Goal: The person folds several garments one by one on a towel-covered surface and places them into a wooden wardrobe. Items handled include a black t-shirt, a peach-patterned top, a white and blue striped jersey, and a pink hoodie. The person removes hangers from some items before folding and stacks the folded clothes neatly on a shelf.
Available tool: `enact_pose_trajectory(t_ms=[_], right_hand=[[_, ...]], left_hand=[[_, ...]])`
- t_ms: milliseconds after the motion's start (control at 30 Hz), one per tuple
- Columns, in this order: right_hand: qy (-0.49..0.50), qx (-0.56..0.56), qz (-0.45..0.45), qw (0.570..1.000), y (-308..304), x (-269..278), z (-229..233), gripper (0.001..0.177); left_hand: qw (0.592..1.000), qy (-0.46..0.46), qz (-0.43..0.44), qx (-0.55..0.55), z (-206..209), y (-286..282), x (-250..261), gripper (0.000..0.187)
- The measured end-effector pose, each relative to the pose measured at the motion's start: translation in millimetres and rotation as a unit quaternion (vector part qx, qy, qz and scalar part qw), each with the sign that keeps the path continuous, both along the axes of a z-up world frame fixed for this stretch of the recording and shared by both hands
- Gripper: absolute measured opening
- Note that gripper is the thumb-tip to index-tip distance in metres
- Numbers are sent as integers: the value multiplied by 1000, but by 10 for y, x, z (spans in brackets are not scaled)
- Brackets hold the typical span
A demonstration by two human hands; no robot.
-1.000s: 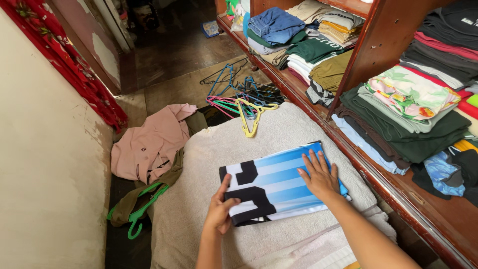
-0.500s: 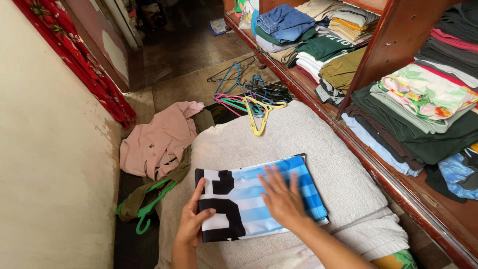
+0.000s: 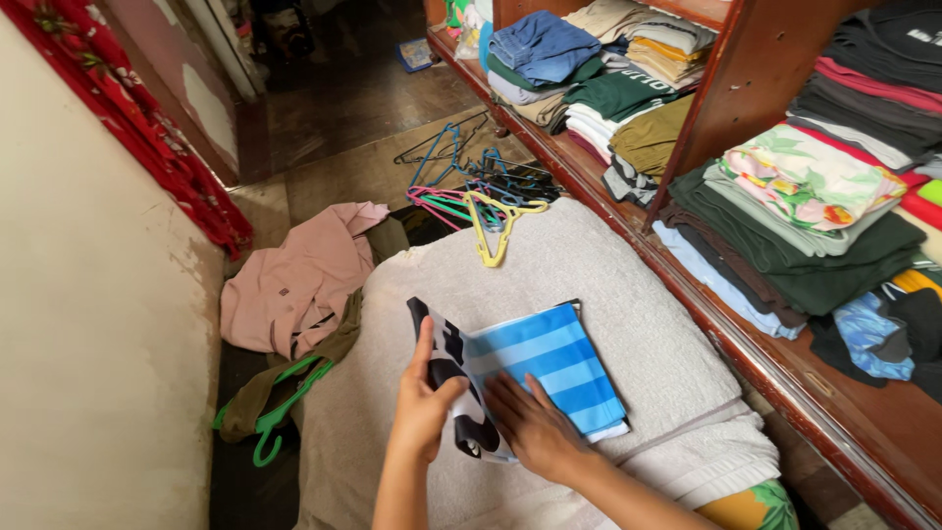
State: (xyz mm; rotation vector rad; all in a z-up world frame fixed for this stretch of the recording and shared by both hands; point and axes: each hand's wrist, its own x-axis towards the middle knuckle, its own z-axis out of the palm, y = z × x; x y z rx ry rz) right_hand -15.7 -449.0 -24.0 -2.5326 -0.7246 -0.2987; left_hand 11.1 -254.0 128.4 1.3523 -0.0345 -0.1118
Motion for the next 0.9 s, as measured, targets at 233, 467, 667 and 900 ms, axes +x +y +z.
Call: enact_pose_trajectory(t_ms=[233, 467, 667, 900], right_hand=[[394, 667, -149, 615, -931, 162, 59, 59], [395, 570, -227, 684, -1269, 310, 312, 54], [386, 504, -214, 742, -1162, 294, 337, 54], [0, 170, -279, 945, -800, -34, 513, 55]], left_hand=[[924, -268, -12, 273, -39, -1099, 21, 111], [923, -222, -97, 299, -323, -1357, -197, 80], [759, -370, 0, 536, -899, -1064, -43, 54], [755, -344, -17, 559, -1118, -989, -12, 57]])
